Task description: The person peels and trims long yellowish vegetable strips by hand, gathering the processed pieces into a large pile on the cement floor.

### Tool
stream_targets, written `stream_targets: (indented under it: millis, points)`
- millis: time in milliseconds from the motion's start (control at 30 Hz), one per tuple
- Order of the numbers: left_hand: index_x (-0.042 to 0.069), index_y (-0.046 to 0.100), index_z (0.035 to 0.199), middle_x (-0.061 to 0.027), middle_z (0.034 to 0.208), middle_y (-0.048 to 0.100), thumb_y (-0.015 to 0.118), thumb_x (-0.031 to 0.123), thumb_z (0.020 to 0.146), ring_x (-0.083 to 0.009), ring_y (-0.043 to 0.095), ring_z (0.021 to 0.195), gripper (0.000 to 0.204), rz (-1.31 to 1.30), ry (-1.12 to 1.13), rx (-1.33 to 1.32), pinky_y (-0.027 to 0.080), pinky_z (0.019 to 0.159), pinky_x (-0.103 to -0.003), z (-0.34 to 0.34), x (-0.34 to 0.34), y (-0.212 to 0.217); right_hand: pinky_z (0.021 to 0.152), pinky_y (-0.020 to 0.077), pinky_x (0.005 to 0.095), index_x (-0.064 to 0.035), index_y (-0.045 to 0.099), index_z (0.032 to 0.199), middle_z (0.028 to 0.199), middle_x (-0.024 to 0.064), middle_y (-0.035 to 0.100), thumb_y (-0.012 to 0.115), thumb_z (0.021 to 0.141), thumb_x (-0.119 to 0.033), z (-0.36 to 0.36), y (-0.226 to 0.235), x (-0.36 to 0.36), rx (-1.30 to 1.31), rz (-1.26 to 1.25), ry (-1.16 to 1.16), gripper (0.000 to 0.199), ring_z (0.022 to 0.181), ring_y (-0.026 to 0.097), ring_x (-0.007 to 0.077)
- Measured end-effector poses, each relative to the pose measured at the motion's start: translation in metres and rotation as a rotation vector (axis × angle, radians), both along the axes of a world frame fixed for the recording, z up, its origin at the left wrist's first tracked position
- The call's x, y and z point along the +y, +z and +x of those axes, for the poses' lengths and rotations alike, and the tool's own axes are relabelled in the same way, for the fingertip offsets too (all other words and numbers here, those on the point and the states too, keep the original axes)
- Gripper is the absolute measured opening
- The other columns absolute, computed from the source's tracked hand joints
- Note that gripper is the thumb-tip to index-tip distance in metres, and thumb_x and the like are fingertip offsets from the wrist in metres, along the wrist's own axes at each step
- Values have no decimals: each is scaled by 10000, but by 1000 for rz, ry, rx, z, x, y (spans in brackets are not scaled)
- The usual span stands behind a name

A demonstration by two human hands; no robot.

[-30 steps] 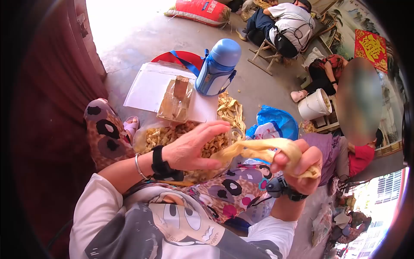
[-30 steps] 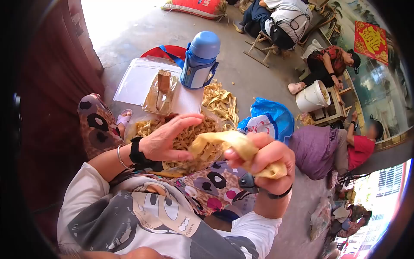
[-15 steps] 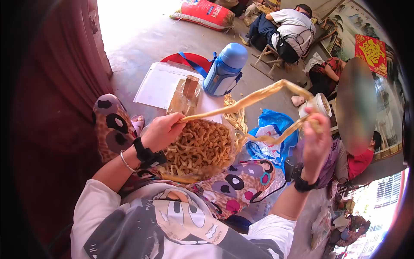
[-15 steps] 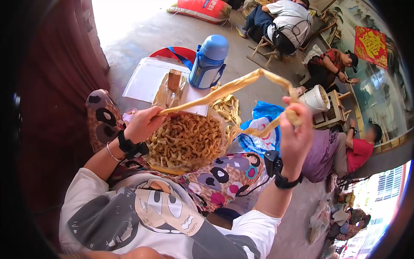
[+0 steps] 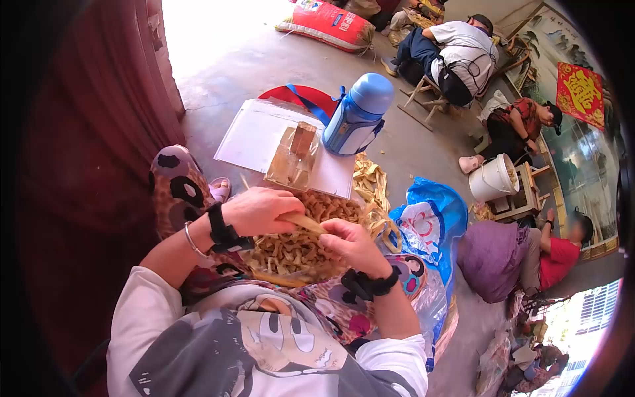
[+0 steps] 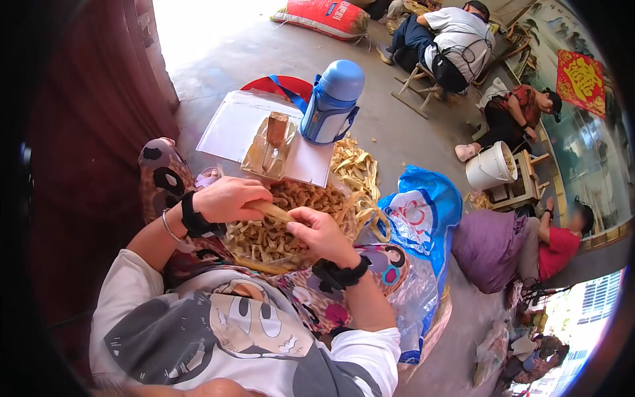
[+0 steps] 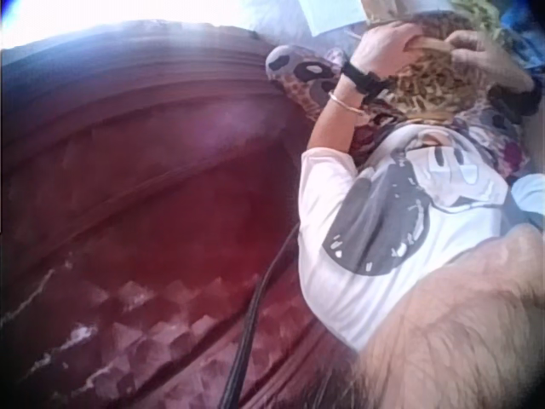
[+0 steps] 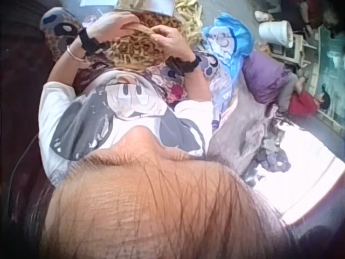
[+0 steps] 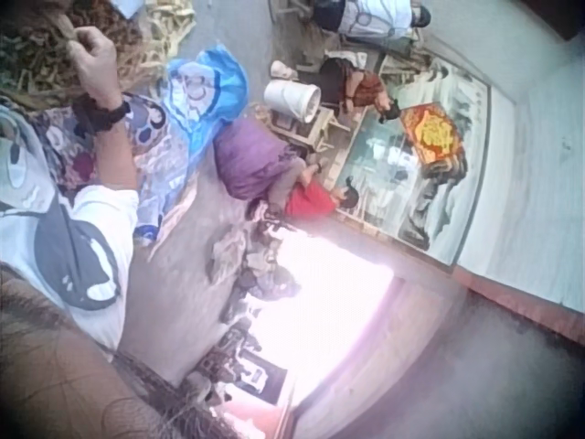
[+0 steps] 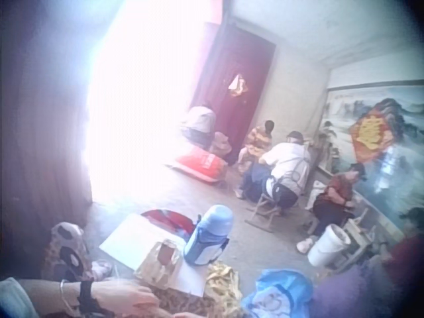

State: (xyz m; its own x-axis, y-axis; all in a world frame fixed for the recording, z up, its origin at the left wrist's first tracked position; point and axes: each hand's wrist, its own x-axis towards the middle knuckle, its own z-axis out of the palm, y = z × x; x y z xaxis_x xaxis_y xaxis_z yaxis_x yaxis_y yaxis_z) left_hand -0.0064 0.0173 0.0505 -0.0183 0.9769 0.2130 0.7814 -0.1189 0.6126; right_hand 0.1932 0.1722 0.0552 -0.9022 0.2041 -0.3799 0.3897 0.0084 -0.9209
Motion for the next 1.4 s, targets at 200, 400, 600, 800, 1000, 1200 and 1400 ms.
stream_targets:
  millis: [200,400,600,800,1000,1200,1400]
  points:
    - [78,589,963,-52,849,564,643,90,714,-233,585,839,255,212,151,422,483,747,-334,-13,0,1,560,430,184,-65,596,1075,838,-46,586,604,894,-214,-12,1,3,-12,-39,85,235,660,497,15]
    - [57,582,972,-59,864,583,669,53,675,-238,571,814,309,388,207,432,470,712,-336,-25,6,4,551,421,158,-65,593,1067,879,-19,640,602,897,-181,-32,5,-5,18,-260,88,206,670,531,22]
    - [56,573,980,-67,882,592,642,79,723,-254,585,844,267,359,163,213,486,720,-347,-21,3,-26,511,417,153,-59,609,1017,852,11,640,612,894,-192,-47,7,-11,44,-405,100,181,604,529,26]
    - [45,576,973,-120,793,610,615,106,809,-310,613,760,179,178,208,64,483,645,-391,-29,3,-27,413,361,157,-32,579,965,714,-10,528,539,938,-197,-50,-17,-4,268,-929,-224,171,571,451,44]
    - [31,596,853,-80,653,613,525,267,944,-240,592,578,263,-219,-66,-580,474,584,-354,-11,-2,-23,541,448,164,-23,548,1190,1047,40,628,480,934,-80,-58,-18,-11,300,-352,-325,271,736,542,50]
    - [19,598,954,11,706,574,484,239,971,-45,529,614,249,-176,186,-1163,414,517,-191,-29,-3,-18,586,453,178,-44,543,1168,983,48,639,585,893,-81,-61,-45,-21,288,-86,-219,280,727,572,57]
    - [-6,561,1119,-47,845,611,536,103,884,-58,566,768,260,-251,73,-936,469,677,-219,-17,1,-20,475,414,166,-70,568,1122,820,29,626,557,940,-205,-59,-38,-21,237,-353,-206,227,591,537,47]
